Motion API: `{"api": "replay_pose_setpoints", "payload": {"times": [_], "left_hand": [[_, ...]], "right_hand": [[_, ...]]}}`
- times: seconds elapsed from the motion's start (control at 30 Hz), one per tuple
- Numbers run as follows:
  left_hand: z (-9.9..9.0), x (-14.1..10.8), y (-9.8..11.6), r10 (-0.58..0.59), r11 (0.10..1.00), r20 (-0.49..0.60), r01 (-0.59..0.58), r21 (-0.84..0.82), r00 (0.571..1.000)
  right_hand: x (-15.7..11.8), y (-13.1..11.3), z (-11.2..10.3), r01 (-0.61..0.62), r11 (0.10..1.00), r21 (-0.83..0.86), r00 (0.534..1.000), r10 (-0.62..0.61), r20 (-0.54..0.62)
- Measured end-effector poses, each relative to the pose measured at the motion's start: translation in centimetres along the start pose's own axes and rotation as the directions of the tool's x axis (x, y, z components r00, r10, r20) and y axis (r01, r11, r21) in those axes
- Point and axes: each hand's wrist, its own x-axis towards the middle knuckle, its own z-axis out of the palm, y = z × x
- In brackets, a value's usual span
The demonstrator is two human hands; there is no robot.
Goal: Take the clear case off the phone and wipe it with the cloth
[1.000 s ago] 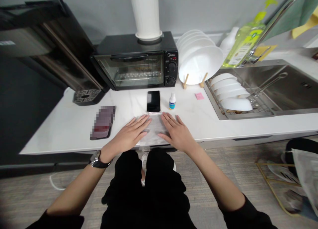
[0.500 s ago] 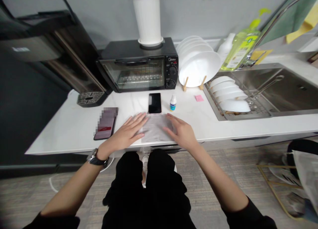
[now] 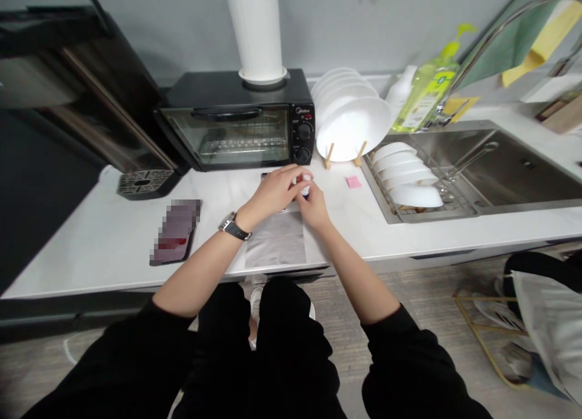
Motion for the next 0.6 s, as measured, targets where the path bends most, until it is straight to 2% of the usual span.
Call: {"api": "replay_pose_setpoints", "payload": {"times": [0.1, 0.2, 0.27, 0.33, 0.43, 0.47, 0.5, 0.53, 0.6], "left_hand": [[0.8, 0.2, -0.4, 0.020, 1.000, 0.007, -0.020, 0.019, 1.000], [2.1, -0.4, -0.6, -0.008, 0.999, -0.090, 0.012, 0.044, 0.996], [2.5, -0.7, -0.4, -0.026, 1.000, -0.177, 0.027, 0.003, 0.984], [1.6, -0.3, 0.3, -0.054, 0.997, -0.303, 0.035, -0.070, 0.951], [-2.0, 1.3, 1.7, -0.097, 0.991, -0.560, 0.026, -0.133, 0.823], [-3.2, 1.9, 2.1, -0.086, 0.990, -0.579, 0.004, -0.141, 0.811], [-4.2, 2.4, 2.2, -0.076, 0.988, -0.574, -0.015, -0.151, 0.815], [-4.8, 2.8, 2.1, -0.071, 0.985, -0.543, -0.026, -0.168, 0.837], [-4.5, 3.1, 1.1, -0.065, 0.976, -0.473, -0.043, -0.214, 0.879]], "right_hand": [[-0.2, 0.2, 0.2, -0.003, 1.000, 0.017, 1.000, 0.003, 0.000], [-0.2, -0.1, 0.3, 0.001, 0.999, 0.042, 1.000, -0.002, 0.010], [-0.2, -0.4, 0.4, 0.002, 0.999, 0.054, 1.000, -0.003, 0.016], [-0.3, -0.7, 0.4, -0.007, 0.998, 0.057, 1.000, 0.006, 0.019], [-0.5, -0.9, 0.3, -0.034, 0.998, 0.053, 0.999, 0.034, 0.018], [-0.5, -0.9, 0.2, -0.043, 0.998, 0.053, 0.999, 0.043, 0.018], [-0.6, -1.0, 0.2, -0.051, 0.997, 0.054, 0.999, 0.050, 0.020], [-0.6, -1.0, 0.2, -0.057, 0.997, 0.057, 0.998, 0.056, 0.022], [-0.5, -1.0, 0.1, -0.066, 0.996, 0.060, 0.998, 0.064, 0.023]]}}
